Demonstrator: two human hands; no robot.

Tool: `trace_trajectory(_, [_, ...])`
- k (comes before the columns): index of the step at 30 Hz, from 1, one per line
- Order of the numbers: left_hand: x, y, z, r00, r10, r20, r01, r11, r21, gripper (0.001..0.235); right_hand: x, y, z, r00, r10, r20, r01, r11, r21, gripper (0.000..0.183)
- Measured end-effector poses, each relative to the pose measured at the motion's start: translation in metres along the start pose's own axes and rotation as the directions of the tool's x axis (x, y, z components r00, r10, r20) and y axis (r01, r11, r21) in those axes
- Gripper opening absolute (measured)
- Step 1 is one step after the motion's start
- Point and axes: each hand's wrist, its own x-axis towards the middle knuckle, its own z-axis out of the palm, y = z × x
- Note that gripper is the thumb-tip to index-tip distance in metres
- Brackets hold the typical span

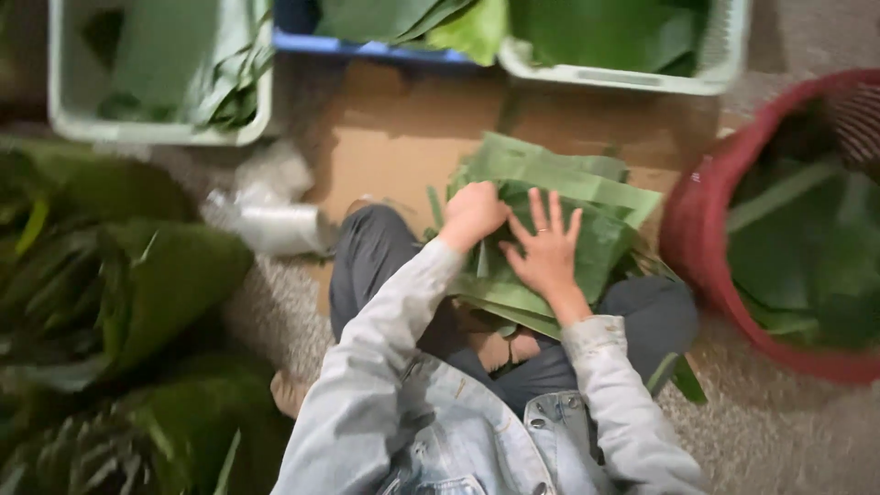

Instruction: Sorting, stacking, and tying banana leaves into bundles for use in food preparation.

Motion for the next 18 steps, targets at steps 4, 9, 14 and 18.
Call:
trace_trajectory(4, [0.038,-0.054,0.018,0.989,0.013,-0.146,0.014,0.983,0.182,0.028,-0.002,0.003,0.002,0.998,0.008,-0.062,-0.006,0.999,0.035,0.056])
trace_trajectory(9, [0.051,-0.171,-0.041,0.891,-0.273,-0.362,0.304,0.952,0.029,0.023,-0.001,0.003,0.004,0.991,-0.027,-0.130,0.032,0.999,0.036,0.053])
trace_trajectory(14, [0.035,-0.254,-0.092,0.739,-0.203,-0.643,0.007,0.956,-0.294,0.026,0.001,0.002,0.003,0.990,-0.012,-0.137,0.022,0.997,0.072,0.054])
trace_trajectory(18, [0.002,-0.288,-0.120,0.599,0.045,-0.800,-0.153,0.986,-0.060,0.070,0.000,-0.005,-0.009,0.998,0.057,0.016,-0.058,0.992,0.112,0.059])
